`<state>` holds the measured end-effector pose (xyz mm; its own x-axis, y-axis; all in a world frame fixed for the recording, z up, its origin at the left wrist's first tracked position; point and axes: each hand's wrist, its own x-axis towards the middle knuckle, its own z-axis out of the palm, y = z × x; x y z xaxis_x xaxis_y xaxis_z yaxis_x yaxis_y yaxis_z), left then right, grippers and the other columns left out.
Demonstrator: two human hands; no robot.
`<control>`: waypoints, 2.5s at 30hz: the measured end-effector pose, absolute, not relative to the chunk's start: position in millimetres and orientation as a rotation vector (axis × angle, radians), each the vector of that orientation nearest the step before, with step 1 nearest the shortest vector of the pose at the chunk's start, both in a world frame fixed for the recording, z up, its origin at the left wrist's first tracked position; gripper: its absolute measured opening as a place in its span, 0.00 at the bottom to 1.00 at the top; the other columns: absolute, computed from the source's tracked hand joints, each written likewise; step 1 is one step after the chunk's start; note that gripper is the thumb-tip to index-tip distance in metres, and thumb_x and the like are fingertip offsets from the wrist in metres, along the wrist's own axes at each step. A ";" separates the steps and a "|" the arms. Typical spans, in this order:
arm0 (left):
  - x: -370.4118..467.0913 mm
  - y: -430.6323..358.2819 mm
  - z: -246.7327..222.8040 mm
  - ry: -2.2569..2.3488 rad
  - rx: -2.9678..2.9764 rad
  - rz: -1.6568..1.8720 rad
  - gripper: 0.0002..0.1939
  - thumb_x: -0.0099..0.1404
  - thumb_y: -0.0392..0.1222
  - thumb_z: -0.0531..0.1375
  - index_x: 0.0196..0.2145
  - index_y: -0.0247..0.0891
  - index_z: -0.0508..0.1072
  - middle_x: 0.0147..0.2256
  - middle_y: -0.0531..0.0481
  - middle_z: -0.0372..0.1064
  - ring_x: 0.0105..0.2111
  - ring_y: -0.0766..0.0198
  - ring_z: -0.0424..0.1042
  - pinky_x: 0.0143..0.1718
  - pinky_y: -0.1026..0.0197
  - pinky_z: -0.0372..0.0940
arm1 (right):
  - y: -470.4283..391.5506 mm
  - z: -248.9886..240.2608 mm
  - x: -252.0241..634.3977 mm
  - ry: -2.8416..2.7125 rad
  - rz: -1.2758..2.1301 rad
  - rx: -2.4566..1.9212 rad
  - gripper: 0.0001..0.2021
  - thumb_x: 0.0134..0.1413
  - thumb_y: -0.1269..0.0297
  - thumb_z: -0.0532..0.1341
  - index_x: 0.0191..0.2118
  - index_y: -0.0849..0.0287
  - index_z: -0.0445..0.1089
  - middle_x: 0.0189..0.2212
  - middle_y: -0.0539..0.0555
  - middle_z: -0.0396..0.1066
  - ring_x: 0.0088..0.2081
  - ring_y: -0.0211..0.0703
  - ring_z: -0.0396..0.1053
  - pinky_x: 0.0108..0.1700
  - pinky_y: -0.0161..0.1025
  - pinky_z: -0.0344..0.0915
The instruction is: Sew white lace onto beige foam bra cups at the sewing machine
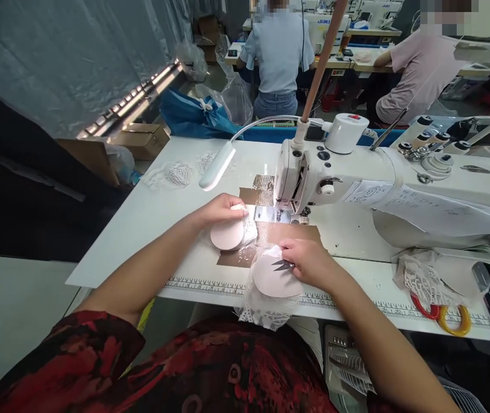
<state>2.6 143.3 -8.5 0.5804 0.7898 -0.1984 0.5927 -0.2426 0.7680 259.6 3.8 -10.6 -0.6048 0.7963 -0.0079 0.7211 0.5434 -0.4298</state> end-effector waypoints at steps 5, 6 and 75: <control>-2.5 121.8 -4.9 0.872 1.491 0.431 0.15 0.57 0.50 0.64 0.29 0.32 0.73 0.27 0.50 0.69 0.27 0.66 0.68 0.28 0.65 0.61 | 7.5 -5.8 259.6 -2.062 0.845 -1.464 0.10 0.56 0.67 0.57 0.41 0.57 0.74 0.40 0.55 0.77 0.42 0.47 0.73 0.43 0.42 0.68; -1.6 119.7 -6.0 0.853 1.467 0.432 0.15 0.57 0.50 0.65 0.28 0.32 0.73 0.27 0.50 0.69 0.27 0.67 0.68 0.28 0.65 0.61 | 10.2 -7.0 254.7 -1.942 0.893 -1.498 0.12 0.57 0.62 0.58 0.45 0.57 0.74 0.43 0.57 0.76 0.44 0.48 0.73 0.46 0.44 0.68; 0.7 105.4 -3.8 0.555 1.566 0.253 0.18 0.65 0.51 0.60 0.29 0.31 0.76 0.23 0.53 0.61 0.24 0.70 0.58 0.25 0.66 0.53 | 25.9 -21.1 204.3 -1.540 1.142 -1.295 0.09 0.57 0.57 0.63 0.36 0.57 0.72 0.32 0.52 0.73 0.34 0.41 0.70 0.36 0.38 0.66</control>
